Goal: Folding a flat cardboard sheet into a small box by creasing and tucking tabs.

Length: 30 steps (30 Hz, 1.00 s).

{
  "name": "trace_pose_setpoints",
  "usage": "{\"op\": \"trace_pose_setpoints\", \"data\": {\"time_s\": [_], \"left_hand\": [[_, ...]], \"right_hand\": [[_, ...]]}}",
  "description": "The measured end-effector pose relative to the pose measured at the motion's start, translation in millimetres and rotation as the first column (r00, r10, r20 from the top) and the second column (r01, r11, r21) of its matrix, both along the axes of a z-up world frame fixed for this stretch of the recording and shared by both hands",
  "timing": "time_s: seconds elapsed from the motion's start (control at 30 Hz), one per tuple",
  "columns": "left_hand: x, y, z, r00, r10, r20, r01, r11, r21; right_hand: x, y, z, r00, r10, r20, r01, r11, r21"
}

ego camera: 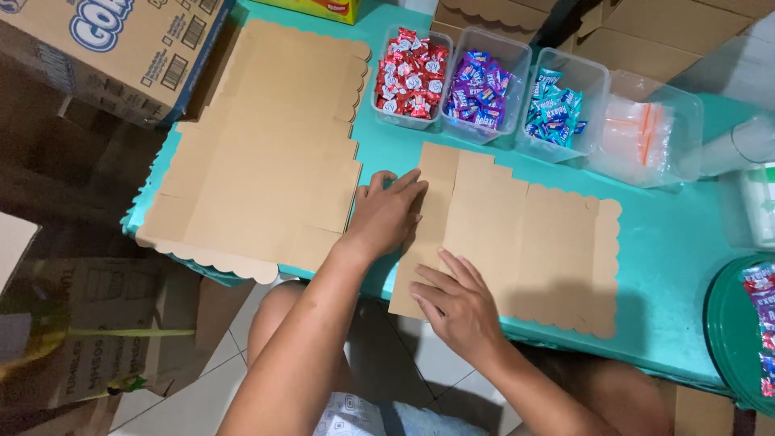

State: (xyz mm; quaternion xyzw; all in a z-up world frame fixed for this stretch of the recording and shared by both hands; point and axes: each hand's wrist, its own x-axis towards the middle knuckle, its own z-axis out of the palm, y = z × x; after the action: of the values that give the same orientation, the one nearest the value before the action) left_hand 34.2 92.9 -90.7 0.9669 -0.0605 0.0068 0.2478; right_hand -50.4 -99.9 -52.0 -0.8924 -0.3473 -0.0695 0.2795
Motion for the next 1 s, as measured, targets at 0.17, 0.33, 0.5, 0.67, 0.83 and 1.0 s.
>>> {"op": "trace_pose_setpoints", "data": {"time_s": [0.17, 0.33, 0.5, 0.67, 0.83, 1.0], "left_hand": [[-3, 9, 58, 0.953, -0.108, -0.283, 0.1, 0.994, -0.044], [0, 16, 62, 0.922, -0.155, -0.356, 0.13, 0.987, -0.093], [1, 15, 71, 0.884, -0.145, -0.444, 0.132, 0.989, -0.061], [0, 14, 83, 0.88, -0.147, -0.453, 0.121, 0.989, -0.086], [0, 14, 81, 0.887, -0.147, -0.437, 0.132, 0.989, -0.066], [-3, 16, 64, 0.899, -0.133, -0.418, 0.118, 0.991, -0.062]], "right_hand": [[39, -1, -26, 0.992, -0.123, 0.007, 0.123, 0.991, -0.051], [103, 11, -30, 0.983, -0.185, 0.006, 0.185, 0.975, -0.127], [162, 25, -51, 0.962, -0.238, 0.134, 0.25, 0.965, -0.081], [179, 36, -64, 0.943, -0.301, 0.143, 0.316, 0.945, -0.091], [158, 32, -52, 0.937, -0.307, 0.17, 0.334, 0.929, -0.162], [94, 22, -16, 0.974, -0.213, 0.075, 0.223, 0.957, -0.187]]}}
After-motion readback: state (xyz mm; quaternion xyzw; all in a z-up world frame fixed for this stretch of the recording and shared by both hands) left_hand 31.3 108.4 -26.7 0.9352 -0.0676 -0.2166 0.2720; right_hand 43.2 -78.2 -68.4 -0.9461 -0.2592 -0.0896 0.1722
